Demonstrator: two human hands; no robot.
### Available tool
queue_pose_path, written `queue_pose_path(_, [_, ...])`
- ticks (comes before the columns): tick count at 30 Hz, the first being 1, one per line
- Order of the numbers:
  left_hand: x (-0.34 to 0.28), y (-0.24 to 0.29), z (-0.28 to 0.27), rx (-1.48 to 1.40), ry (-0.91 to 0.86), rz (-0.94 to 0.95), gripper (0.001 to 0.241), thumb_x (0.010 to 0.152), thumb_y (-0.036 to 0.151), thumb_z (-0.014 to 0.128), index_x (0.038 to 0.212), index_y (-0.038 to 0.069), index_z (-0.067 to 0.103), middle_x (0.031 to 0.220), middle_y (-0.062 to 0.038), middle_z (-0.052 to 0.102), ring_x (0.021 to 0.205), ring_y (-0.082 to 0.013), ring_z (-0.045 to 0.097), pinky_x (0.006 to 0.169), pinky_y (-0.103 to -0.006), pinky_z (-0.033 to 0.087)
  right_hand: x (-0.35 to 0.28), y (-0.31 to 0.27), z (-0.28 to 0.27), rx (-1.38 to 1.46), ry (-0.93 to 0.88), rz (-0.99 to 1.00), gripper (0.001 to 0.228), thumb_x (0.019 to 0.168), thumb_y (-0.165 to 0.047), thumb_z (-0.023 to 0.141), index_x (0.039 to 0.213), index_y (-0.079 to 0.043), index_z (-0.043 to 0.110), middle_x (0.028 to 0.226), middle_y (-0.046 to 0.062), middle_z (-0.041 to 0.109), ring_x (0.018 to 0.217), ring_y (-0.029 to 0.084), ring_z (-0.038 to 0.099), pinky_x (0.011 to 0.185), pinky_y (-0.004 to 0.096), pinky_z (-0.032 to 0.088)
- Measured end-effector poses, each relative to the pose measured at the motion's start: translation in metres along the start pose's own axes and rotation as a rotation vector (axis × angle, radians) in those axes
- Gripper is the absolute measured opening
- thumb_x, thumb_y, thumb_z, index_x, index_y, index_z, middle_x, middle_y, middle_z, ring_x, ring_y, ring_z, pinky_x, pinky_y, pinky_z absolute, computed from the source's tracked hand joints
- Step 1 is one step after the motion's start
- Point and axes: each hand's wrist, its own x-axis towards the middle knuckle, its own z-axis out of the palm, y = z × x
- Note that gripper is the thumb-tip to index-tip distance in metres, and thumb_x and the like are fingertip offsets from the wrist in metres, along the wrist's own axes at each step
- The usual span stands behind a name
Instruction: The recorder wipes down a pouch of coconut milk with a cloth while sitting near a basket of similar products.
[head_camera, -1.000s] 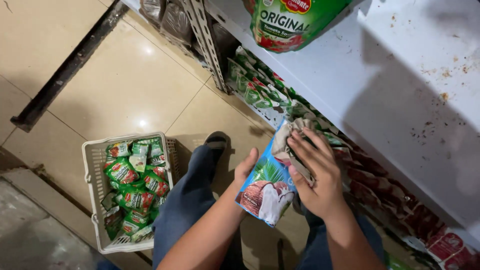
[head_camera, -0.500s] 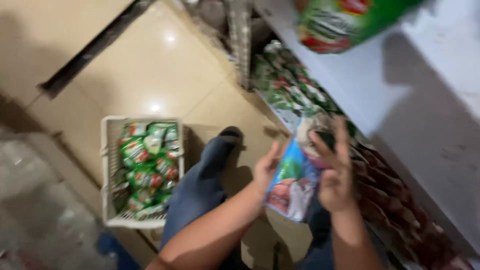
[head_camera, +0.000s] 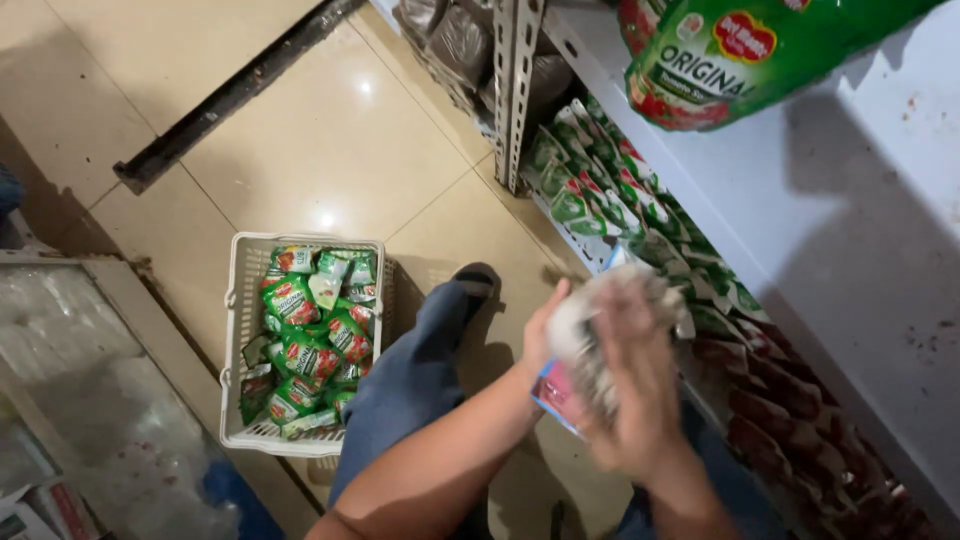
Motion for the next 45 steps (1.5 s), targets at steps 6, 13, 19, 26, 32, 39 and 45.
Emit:
queue_pose_path(6, [-0.003, 0.005, 0.03, -0.512, -0.295, -0.371, 0.085, 0.116, 0.067, 0.041, 0.154, -0.008, 0.04, 0.133, -0.035, 0.064, 0.113, -0.0418, 0.072, 0.087, -0.0406, 0.067, -0.009, -0.001, 0.006, 0.018, -0.224, -0.231, 0.058, 0.094, -0.047, 0.052, 0.135, -0.008, 0.064, 0.151, 0.016, 0.055, 0.147, 0.038, 0.043, 0.123, 0.056, 0.021])
queue_pose_path(13, [-0.004, -0.004, 0.049, 0.155, 0.444, -0.048, 0.065, 0.104, 0.055, 0.06, 0.119, -0.007, 0.071, 0.109, -0.023, 0.075, 0.105, -0.0305, 0.074, 0.104, -0.0434, 0.053, 0.007, 0.067, 0.007, 0.175, 0.033, -0.036, 0.069, 0.095, -0.051, 0.053, 0.146, -0.005, 0.058, 0.159, 0.025, 0.039, 0.151, 0.051, 0.029, 0.123, 0.061, 0.02])
queue_pose_path(19, [-0.014, 0.007, 0.002, 0.307, 0.458, -0.221, 0.034, 0.101, 0.026, 0.063, 0.116, -0.003, 0.07, 0.103, -0.017, 0.074, 0.091, -0.0239, 0.073, 0.09, -0.0375, 0.057, -0.001, 0.087, 0.003, 0.303, 0.207, 0.201, 0.061, 0.101, -0.038, 0.052, 0.149, -0.001, 0.05, 0.152, 0.032, 0.039, 0.142, 0.053, 0.041, 0.117, 0.062, 0.031])
queue_pose_path(26, [-0.013, -0.009, 0.001, 0.121, 0.398, -0.254, 0.047, 0.105, 0.042, 0.061, 0.118, -0.003, 0.071, 0.116, -0.023, 0.073, 0.111, -0.0362, 0.071, 0.11, -0.0571, 0.048, 0.001, 0.062, 0.003, 0.213, 0.361, 0.376, 0.05, 0.108, -0.027, 0.049, 0.148, 0.001, 0.054, 0.136, 0.03, 0.061, 0.129, 0.044, 0.058, 0.11, 0.051, 0.045])
queue_pose_path(32, [0.0, 0.0, 0.032, 0.047, 0.421, -0.257, 0.06, 0.103, 0.052, 0.064, 0.118, -0.006, 0.07, 0.115, -0.025, 0.073, 0.109, -0.0387, 0.071, 0.11, -0.0586, 0.047, -0.018, 0.09, 0.015, 0.101, 0.536, 0.428, 0.031, 0.116, -0.014, 0.045, 0.114, 0.004, 0.069, 0.104, 0.028, 0.071, 0.106, 0.045, 0.068, 0.097, 0.051, 0.051])
queue_pose_path(39, [0.0, 0.022, -0.025, -0.019, 0.432, -0.241, 0.055, 0.104, 0.043, 0.065, 0.13, -0.005, 0.065, 0.128, -0.026, 0.067, 0.121, -0.0405, 0.065, 0.116, -0.06, 0.039, -0.013, 0.093, 0.007, 0.299, 0.5, 0.318, 0.026, 0.11, -0.024, 0.06, 0.104, 0.001, 0.064, 0.097, 0.014, 0.07, 0.101, 0.029, 0.069, 0.099, 0.04, 0.052])
queue_pose_path(45, [-0.007, 0.018, 0.056, 0.046, 0.731, -0.202, 0.047, 0.087, 0.029, 0.083, 0.115, -0.008, 0.071, 0.111, -0.026, 0.074, 0.104, -0.0437, 0.073, 0.104, -0.0605, 0.051, -0.006, 0.083, 0.016, 0.331, 0.473, 0.566, 0.025, 0.107, -0.014, 0.066, 0.124, 0.004, 0.066, 0.109, 0.022, 0.063, 0.106, 0.03, 0.06, 0.105, 0.048, 0.045])
